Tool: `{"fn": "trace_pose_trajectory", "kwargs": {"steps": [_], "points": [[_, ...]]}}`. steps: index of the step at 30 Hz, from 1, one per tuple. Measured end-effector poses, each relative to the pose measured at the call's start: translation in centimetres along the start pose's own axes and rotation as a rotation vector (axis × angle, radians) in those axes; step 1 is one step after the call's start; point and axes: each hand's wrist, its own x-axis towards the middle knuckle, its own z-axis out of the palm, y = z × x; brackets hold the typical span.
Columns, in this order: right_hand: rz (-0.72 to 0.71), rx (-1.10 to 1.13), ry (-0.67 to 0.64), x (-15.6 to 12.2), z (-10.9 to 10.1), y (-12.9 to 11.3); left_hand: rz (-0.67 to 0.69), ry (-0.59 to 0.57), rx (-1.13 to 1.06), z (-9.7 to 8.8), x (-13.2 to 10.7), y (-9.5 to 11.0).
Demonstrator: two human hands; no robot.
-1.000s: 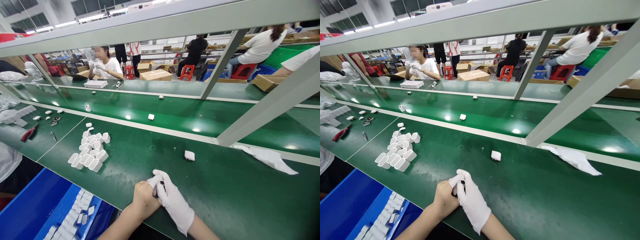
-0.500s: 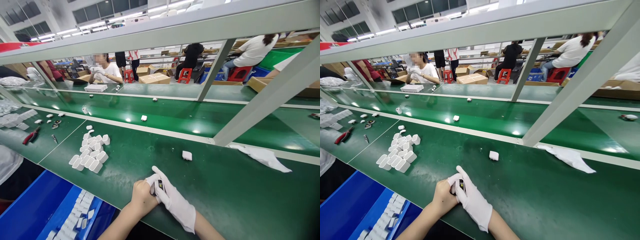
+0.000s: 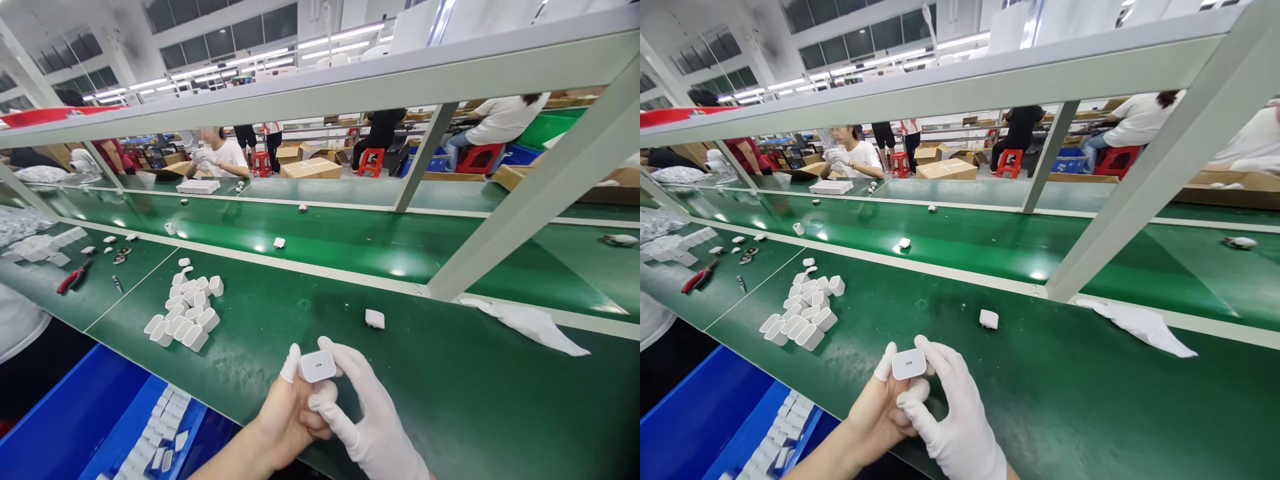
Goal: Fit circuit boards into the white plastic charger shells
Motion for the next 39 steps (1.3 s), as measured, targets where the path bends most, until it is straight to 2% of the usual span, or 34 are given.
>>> {"fn": "trace_pose_trajectory", "kwargs": {"steps": [4,8,14,17,19,21,23,24,26,29,30,32,35,36,37,39], "points": [[-0.047,-0.012,0.142,-0.7,-0.2,-1.5,-0.029,-0.054,-0.006,1.4,0.1,-1.6],[-0.086,0.024,0.155,-0.9,-0.7,-2.4,-0.021,-0.090,0.020,1.7,0.2,-2.3],[-0.030,0.031,0.175,-1.0,-0.3,-2.1,-0.013,-0.126,0.076,2.0,0.0,-2.2],[0.029,0.024,0.177,-1.2,-0.1,-1.8,-0.027,-0.096,0.136,2.1,0.0,-2.1],[0.025,-0.019,0.176,-1.2,-0.2,-1.8,0.002,0.003,0.234,1.8,0.0,-1.9],[-0.065,-0.086,0.098,-0.9,-0.7,-2.1,0.112,0.115,0.467,1.2,-0.1,-1.4],[-0.163,-0.126,-0.059,-0.6,-1.2,-2.4,0.216,0.154,0.787,0.4,-0.3,-0.7],[-0.183,-0.122,-0.143,-0.5,-1.4,-2.5,0.232,0.148,0.928,-0.1,-0.5,-0.4],[-0.149,-0.098,-0.258,-0.7,-1.4,-2.4,0.171,0.111,1.078,-1.1,-0.7,0.2],[-0.028,-0.138,-0.251,-1.7,-0.4,-1.6,0.047,0.043,1.035,-2.1,-0.6,0.1],[0.006,-0.171,-0.223,-1.9,0.1,-1.2,0.032,0.030,0.990,-2.4,-0.5,-0.1],[0.037,-0.211,-0.186,-1.7,1.1,-0.5,0.079,0.079,0.882,-2.8,0.1,-0.5],[0.019,-0.306,-0.249,1.4,1.5,0.5,0.238,0.228,0.827,-3.6,1.1,-0.5],[0.028,-0.407,-0.292,3.3,1.3,1.0,0.288,0.284,0.885,-3.9,1.3,-0.1],[0.105,-0.587,-0.328,5.5,0.9,1.7,0.329,0.357,0.980,-4.4,1.3,0.5],[0.177,-0.733,-0.280,10.8,-0.4,3.3,0.405,0.584,1.228,-5.4,0.6,2.1]]}}
